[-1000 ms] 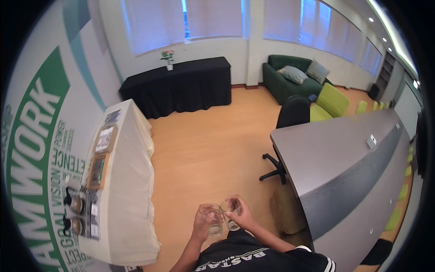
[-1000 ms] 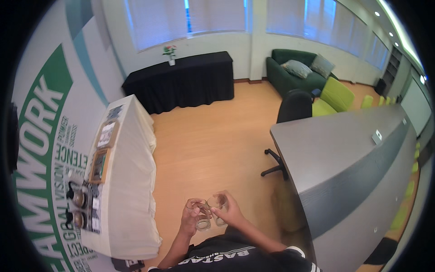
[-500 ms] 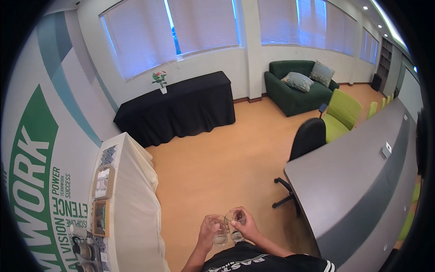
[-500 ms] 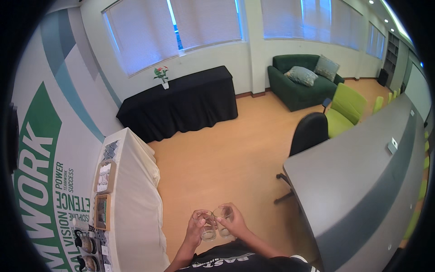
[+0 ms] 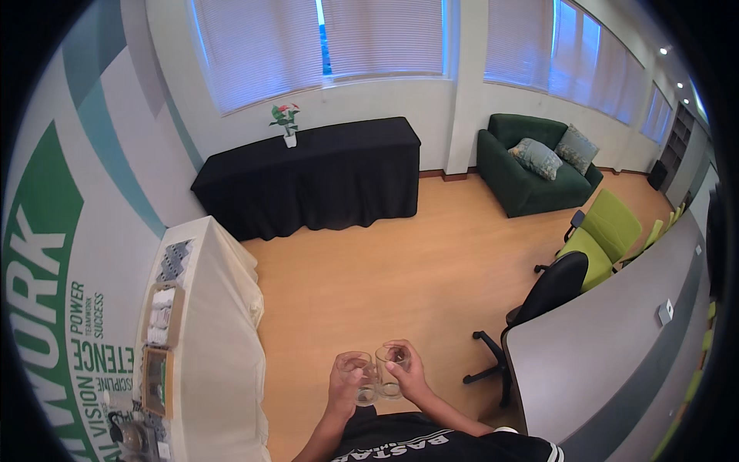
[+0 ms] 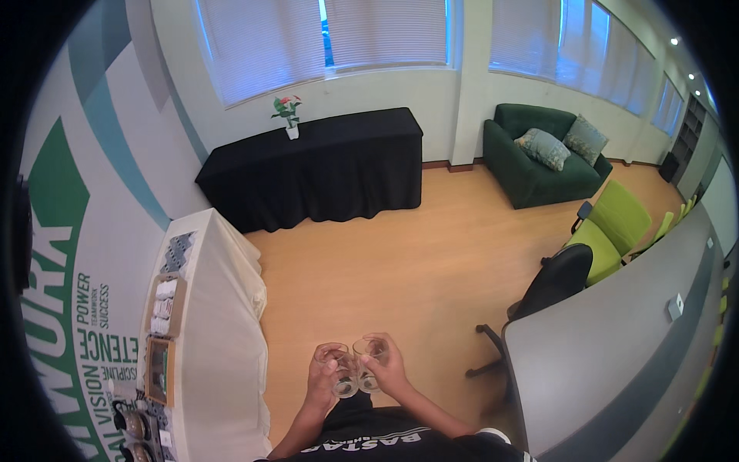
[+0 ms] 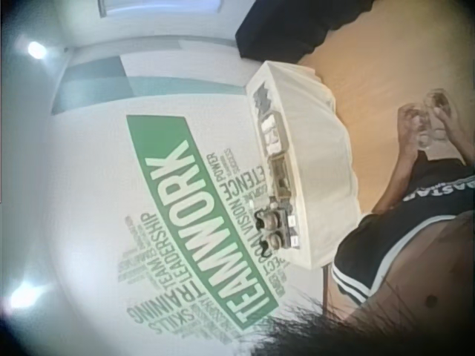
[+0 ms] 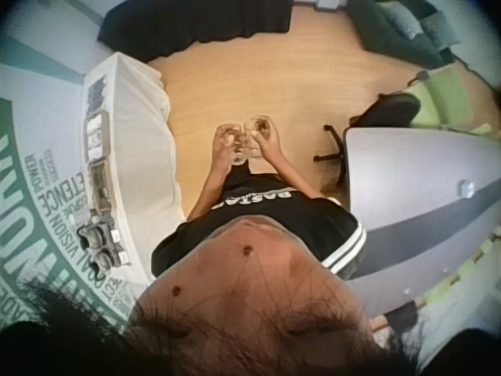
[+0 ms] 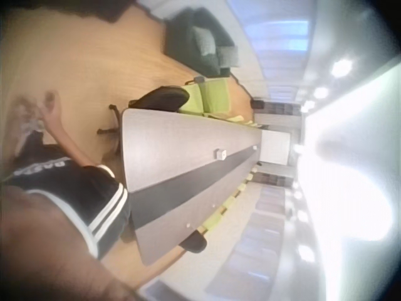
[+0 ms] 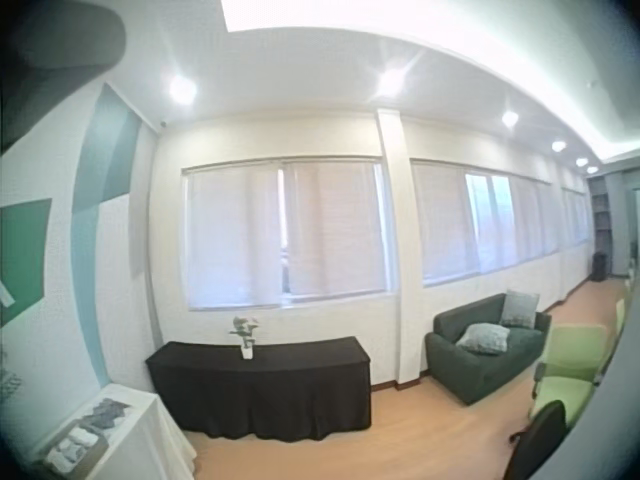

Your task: The person takes two glasses from a crate, carries them to a conference room, and sets them on a long table.

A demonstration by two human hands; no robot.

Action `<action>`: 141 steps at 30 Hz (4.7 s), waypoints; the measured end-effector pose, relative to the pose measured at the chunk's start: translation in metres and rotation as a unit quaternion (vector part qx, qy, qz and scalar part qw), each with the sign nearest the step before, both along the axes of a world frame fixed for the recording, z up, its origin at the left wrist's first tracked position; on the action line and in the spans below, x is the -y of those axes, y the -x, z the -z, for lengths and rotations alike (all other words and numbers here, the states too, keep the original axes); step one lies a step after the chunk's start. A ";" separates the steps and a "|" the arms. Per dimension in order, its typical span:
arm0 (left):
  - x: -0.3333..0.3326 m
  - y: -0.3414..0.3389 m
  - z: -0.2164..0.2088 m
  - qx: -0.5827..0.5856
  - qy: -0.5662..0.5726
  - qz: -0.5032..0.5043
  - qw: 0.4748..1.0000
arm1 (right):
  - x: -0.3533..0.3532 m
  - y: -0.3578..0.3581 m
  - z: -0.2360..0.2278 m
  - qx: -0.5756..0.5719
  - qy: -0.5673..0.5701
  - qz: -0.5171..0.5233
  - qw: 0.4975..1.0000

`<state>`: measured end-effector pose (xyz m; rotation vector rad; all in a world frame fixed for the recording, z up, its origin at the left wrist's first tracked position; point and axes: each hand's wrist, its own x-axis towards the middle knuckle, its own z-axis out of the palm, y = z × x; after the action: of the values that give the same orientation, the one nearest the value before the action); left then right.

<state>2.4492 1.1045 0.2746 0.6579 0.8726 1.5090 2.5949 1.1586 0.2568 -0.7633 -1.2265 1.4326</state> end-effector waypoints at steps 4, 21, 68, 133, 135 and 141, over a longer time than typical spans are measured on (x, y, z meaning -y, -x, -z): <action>-0.064 0.031 0.003 0.047 -0.020 0.007 0.999 | -0.062 0.031 -0.003 0.008 -0.014 0.011 1.000; -0.326 0.091 0.001 0.000 -0.020 0.185 0.983 | -0.270 0.076 -0.028 0.080 0.006 0.141 0.987; -0.884 -0.458 0.009 -0.013 0.016 0.652 0.758 | -0.696 -0.390 0.003 -0.028 0.031 0.621 0.782; -0.423 -1.075 0.067 -0.036 -0.219 0.965 -0.142 | -0.303 -0.649 0.110 -0.016 0.527 0.849 0.010; -0.425 -1.068 0.067 -0.040 -0.216 0.966 -0.136 | -0.292 -0.641 0.117 -0.026 0.534 0.845 0.014; -0.441 -1.047 0.071 -0.072 -0.211 0.969 -0.108 | -0.264 -0.617 0.138 -0.036 0.552 0.830 0.061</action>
<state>3.4960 1.5460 0.2032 -2.3848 1.9301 2.7783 3.2121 1.4224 0.1193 -1.8314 1.4957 -0.2695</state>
